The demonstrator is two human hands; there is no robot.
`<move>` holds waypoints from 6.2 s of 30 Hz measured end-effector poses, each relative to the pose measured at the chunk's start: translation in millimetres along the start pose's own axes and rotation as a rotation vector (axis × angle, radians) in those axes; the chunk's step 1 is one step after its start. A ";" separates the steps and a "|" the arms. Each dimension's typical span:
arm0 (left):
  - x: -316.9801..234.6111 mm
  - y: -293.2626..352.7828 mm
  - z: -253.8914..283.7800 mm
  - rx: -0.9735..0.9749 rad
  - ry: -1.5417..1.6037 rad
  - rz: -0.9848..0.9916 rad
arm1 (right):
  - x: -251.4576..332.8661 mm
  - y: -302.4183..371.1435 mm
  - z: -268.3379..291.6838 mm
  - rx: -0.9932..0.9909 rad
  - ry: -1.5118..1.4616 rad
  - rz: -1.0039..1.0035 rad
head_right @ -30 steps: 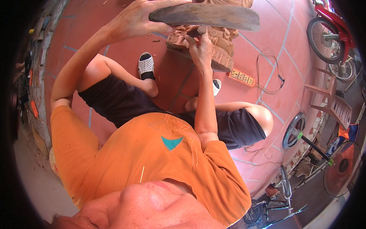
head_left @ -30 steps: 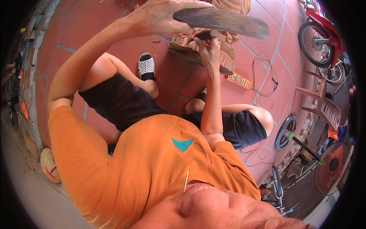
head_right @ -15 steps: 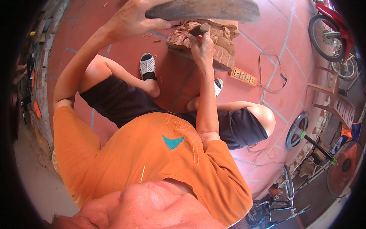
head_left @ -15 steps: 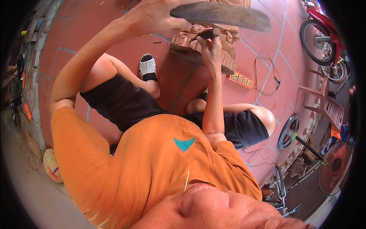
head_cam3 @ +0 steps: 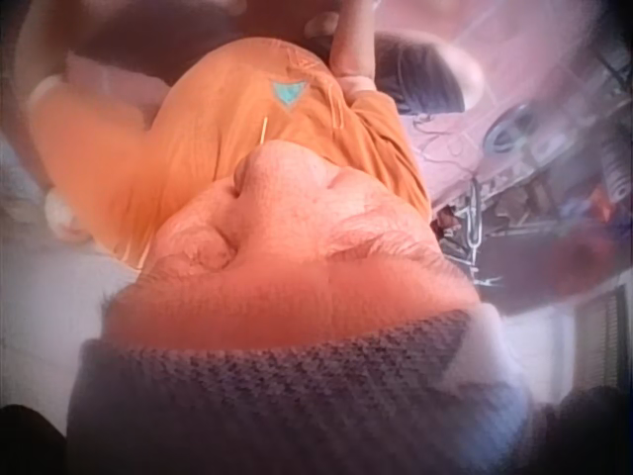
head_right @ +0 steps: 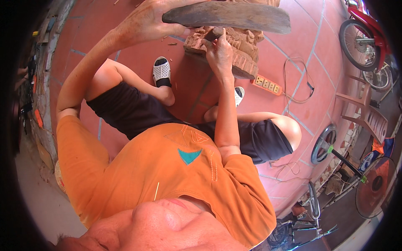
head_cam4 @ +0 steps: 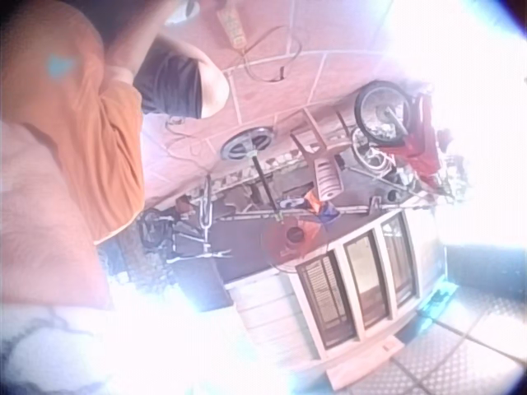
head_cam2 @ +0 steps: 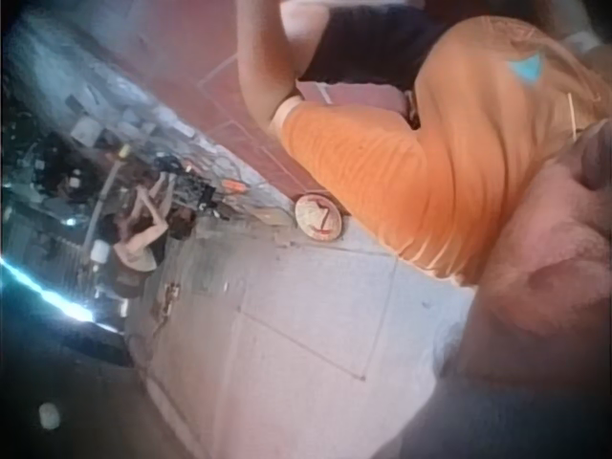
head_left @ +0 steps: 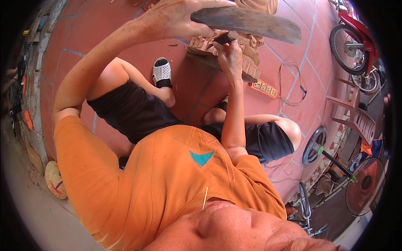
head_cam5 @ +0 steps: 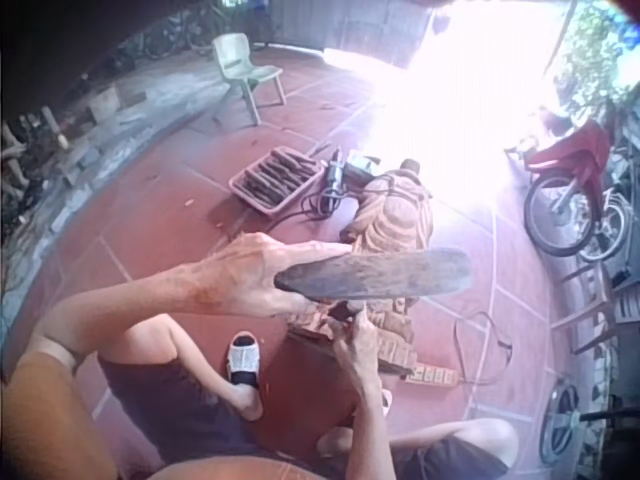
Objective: The person sits on the floor and carves a wooden statue using a chisel and a wooden mallet. They repeatedly strike the chisel to shape the wood, focusing on the lower section of the statue.
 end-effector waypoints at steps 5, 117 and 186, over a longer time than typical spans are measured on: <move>-0.6 0.1 -1.5 -0.014 0.046 -0.003 | -1.9 0.9 0.6 -0.012 0.002 -0.007; 5.9 -11.6 -10.7 0.021 -0.075 -0.021 | 4.9 -8.0 0.6 -0.090 -0.244 0.018; 33.8 -5.2 -22.7 -0.007 -0.243 0.045 | -41.4 -1.5 -18.8 0.000 -0.328 -0.144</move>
Point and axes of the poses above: each hand's wrist, its own y-axis away from the middle knuckle, its own z-axis out of the back of the hand, x = y × z, the point moved 8 cm from there along -y, towards the middle knuckle, and after that the axes turned 2 degrees about z, right-handed, at the moved point
